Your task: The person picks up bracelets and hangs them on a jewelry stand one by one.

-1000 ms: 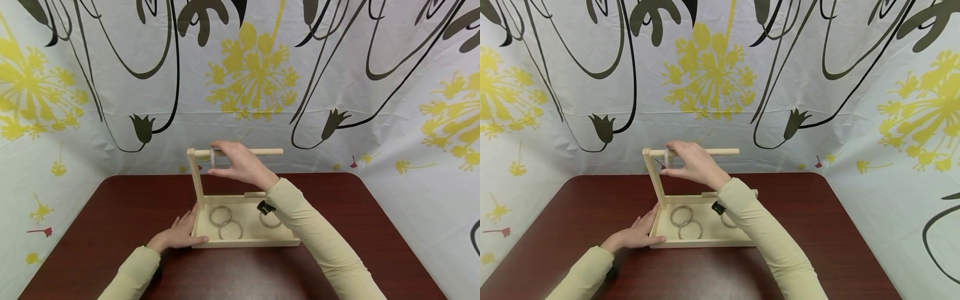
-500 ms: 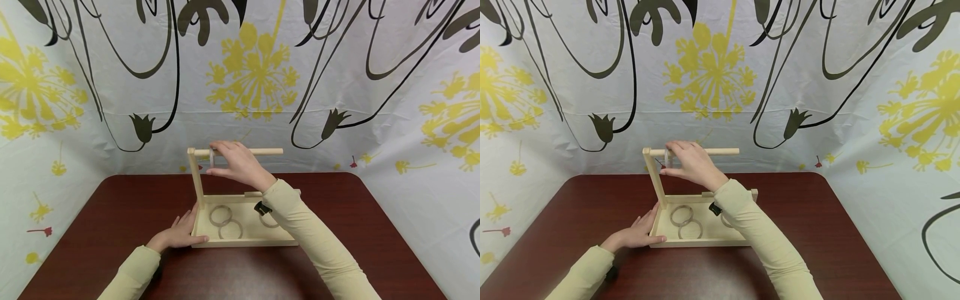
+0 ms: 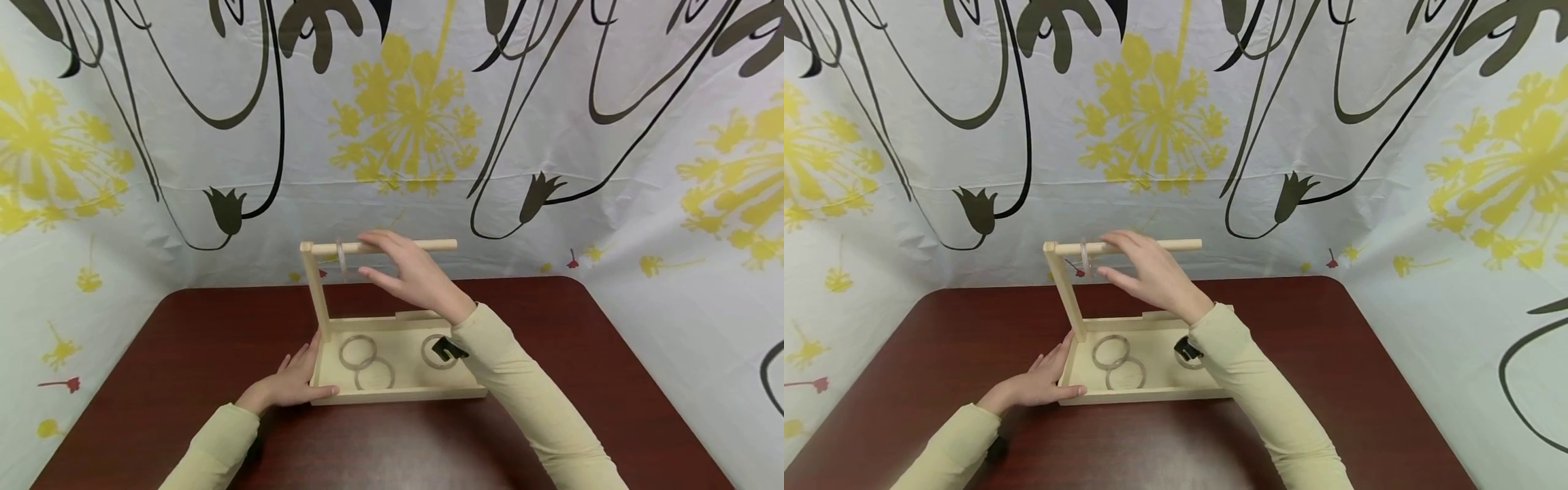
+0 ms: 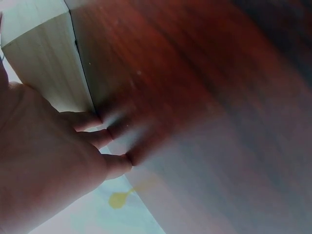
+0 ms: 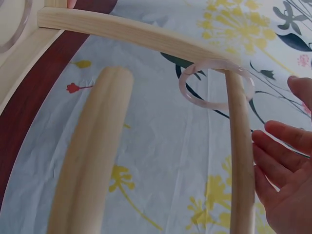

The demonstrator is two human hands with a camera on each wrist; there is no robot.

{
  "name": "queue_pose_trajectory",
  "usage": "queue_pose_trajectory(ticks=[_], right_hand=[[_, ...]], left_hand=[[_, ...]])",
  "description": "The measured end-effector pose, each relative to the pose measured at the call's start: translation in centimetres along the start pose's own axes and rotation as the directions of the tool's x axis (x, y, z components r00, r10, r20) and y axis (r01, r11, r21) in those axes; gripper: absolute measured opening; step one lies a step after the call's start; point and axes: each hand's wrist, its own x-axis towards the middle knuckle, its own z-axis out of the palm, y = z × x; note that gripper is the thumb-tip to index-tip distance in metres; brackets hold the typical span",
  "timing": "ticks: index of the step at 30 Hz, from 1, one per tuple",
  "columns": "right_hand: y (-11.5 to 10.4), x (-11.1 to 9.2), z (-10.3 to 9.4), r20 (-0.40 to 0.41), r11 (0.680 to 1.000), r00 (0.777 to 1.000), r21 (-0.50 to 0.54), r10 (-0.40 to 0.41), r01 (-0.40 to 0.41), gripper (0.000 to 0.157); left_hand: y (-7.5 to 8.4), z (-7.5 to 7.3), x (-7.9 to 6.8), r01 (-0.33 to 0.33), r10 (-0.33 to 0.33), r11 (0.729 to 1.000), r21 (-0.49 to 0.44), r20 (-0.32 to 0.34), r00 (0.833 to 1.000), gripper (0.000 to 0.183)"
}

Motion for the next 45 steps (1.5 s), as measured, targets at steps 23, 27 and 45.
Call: queue_pose_trajectory(ticks=[23, 27, 45], right_hand=[[-0.3, -6.1, 1.8, -0.043, 0.997, 0.999, 0.076, -0.027, 0.03, 0.037], [-0.7, -6.9, 2.9, -0.053, 0.994, 0.997, 0.092, -0.051, 0.056, 0.035], [-1.4, -8.9, 6.9, 0.141, 0.995, 0.99, 0.098, 0.002, -0.016, 0.037]], left_hand=[[-0.1, -0.1, 0.3, -0.005, 0.005, 1.0, 0.01, -0.017, 1.0, 0.114], [-0.1, 0.1, 0.3, -0.001, 0.001, 1.0, 0.013, -0.019, 1.0, 0.113], [0.1, -0.1, 0.1, -0.017, 0.018, 1.0, 0.013, -0.018, 1.0, 0.113]])
